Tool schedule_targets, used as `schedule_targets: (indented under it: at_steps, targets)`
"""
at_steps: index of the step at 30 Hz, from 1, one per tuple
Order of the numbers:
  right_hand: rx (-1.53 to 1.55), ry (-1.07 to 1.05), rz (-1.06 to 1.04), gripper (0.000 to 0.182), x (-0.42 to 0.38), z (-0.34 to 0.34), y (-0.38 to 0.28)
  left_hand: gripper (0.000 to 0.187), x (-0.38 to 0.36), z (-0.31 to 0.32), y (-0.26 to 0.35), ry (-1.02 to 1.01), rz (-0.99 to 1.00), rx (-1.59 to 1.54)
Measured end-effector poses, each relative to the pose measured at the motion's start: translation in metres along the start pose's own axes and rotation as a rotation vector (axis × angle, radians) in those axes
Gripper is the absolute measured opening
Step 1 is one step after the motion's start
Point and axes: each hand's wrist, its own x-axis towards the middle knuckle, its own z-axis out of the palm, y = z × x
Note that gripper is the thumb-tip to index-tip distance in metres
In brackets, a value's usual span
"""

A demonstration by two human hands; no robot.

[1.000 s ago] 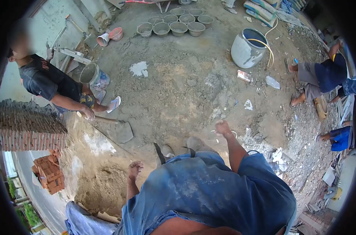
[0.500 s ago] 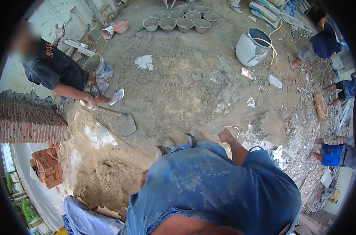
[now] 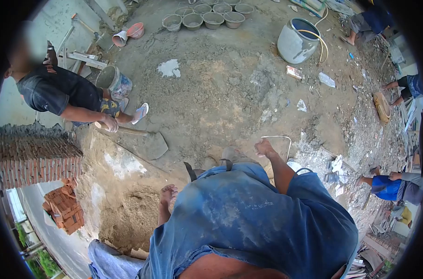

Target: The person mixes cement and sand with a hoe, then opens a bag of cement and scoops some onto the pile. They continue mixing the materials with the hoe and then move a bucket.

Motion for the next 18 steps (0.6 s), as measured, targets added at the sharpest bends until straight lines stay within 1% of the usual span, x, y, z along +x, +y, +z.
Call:
schedule_targets:
  at_steps: [1,3,6,8,9,10,11,13,14,16,17,18]
  targets:
    - [-0.004,-0.005,0.002,0.024,0.002,0.006,0.003,0.031,-0.001,-0.004,0.000,0.043,-0.008,0.015]
    - [-0.014,0.044,0.024,0.024,0.010,0.021,0.021,0.030,-0.011,-0.010,0.004,0.053,-0.039,-0.014]
    - [-0.034,0.055,0.038,0.021,-0.004,0.032,0.023,0.030,-0.011,-0.024,0.000,0.068,-0.077,-0.055]
    - [-0.015,0.028,0.056,0.019,-0.004,0.038,0.034,0.030,0.003,-0.043,-0.022,0.079,-0.097,-0.072]
    - [0.010,0.002,0.077,0.018,-0.004,0.040,0.037,0.029,0.021,-0.062,-0.043,-0.104,-0.114,-0.214]
    - [0.004,0.000,0.074,0.018,-0.008,0.041,0.033,0.029,0.024,-0.068,-0.045,-0.287,-0.129,-0.354]
    - [-0.014,-0.009,0.105,0.019,-0.011,0.041,0.028,0.029,0.028,-0.070,-0.048,-0.283,-0.127,-0.361]
    - [-0.051,-0.035,0.137,0.020,-0.017,0.042,0.015,0.028,0.025,-0.066,-0.058,-0.231,-0.049,-0.156]
    - [-0.052,-0.031,0.134,0.020,-0.020,0.043,0.004,0.028,0.021,-0.064,-0.057,-0.218,-0.051,-0.170]
    - [-0.067,-0.033,0.131,0.019,-0.013,0.046,-0.011,0.029,0.016,-0.054,-0.048,-0.085,-0.174,-0.237]
    - [-0.086,-0.051,0.104,0.019,-0.008,0.049,-0.018,0.029,0.009,-0.048,-0.037,-0.078,-0.178,-0.249]
    - [-0.104,-0.070,0.076,0.018,-0.002,0.052,-0.025,0.029,-0.005,-0.040,-0.020,-0.024,-0.145,-0.209]
